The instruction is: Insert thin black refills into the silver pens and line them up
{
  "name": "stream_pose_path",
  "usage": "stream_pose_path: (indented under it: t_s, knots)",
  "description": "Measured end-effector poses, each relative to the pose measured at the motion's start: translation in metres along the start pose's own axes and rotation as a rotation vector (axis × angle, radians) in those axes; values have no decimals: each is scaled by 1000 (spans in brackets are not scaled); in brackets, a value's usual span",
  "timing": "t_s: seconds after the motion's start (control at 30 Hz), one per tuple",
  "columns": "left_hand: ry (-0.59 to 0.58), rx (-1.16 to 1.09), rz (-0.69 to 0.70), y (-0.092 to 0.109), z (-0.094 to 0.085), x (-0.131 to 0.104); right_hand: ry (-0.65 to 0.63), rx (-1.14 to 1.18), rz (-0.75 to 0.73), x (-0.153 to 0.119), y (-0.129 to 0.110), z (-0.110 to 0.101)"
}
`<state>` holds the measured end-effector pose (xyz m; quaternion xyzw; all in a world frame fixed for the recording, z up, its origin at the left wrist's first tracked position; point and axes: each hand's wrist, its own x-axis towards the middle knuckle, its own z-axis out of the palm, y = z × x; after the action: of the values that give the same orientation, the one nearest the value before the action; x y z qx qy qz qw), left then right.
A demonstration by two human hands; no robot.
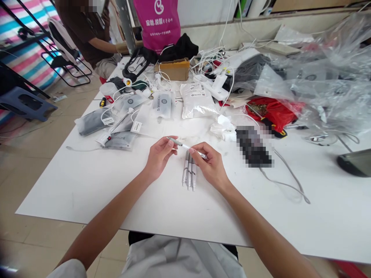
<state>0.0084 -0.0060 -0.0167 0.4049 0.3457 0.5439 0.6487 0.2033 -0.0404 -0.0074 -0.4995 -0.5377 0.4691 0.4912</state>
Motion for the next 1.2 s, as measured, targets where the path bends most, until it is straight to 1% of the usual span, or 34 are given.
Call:
stream_pose_path:
  t_s: [0.07, 0.1, 0.13, 0.27, 0.3, 0.4, 0.47, 0.53, 0.6, 0.67, 0.77, 0.87, 1.0, 1.07, 1.13, 1.2]
  knots:
    - [69, -19, 20, 0, -1, 2, 9, -33, -11, 0, -1, -1]
    - [82, -23, 24, 1, -1, 2, 4, -52, -14, 0, -1, -1]
    - [73, -25, 24, 2, -1, 2, -3, -66, -14, 1, -2, -2]
    - [-51, -72, -3, 6, -1, 1, -7, -44, -2, 2, 0, -3]
    - [-49, -78, -8, 7, 0, 0, 1, -29, -2, 2, 0, -4]
    - [51, -49, -10, 5, 0, 1, 11, -51, -14, 2, 2, -4]
    - [87, -25, -1, 4, -1, 2, -10, -70, 1, 3, 2, -4]
    - [58, -34, 9, 4, -2, 2, -48, -17, 62, 3, 1, -4]
    - [19, -54, 20, 5, -1, 2, -67, 111, 124, 5, 0, -4]
    - [3, -73, 24, 6, -1, 1, -55, 248, 141, 6, -3, -4]
    - [14, -76, 13, 5, -1, 0, 10, 363, 75, 8, -6, -4]
    - [17, -7, -11, 3, 0, -2, 111, 390, -2, 9, -5, -4]
    - [-23, 95, -10, 1, 1, -6, 225, 371, -52, 13, 1, -3]
    - [-10, 102, -13, 0, 1, -6, 216, 317, -99, 14, 2, -2]
    - [21, 79, -30, -2, 1, -5, 149, 290, -142, 13, 3, -1]
    - [29, 71, -37, -3, 0, -5, 84, 298, -162, 11, 3, -1]
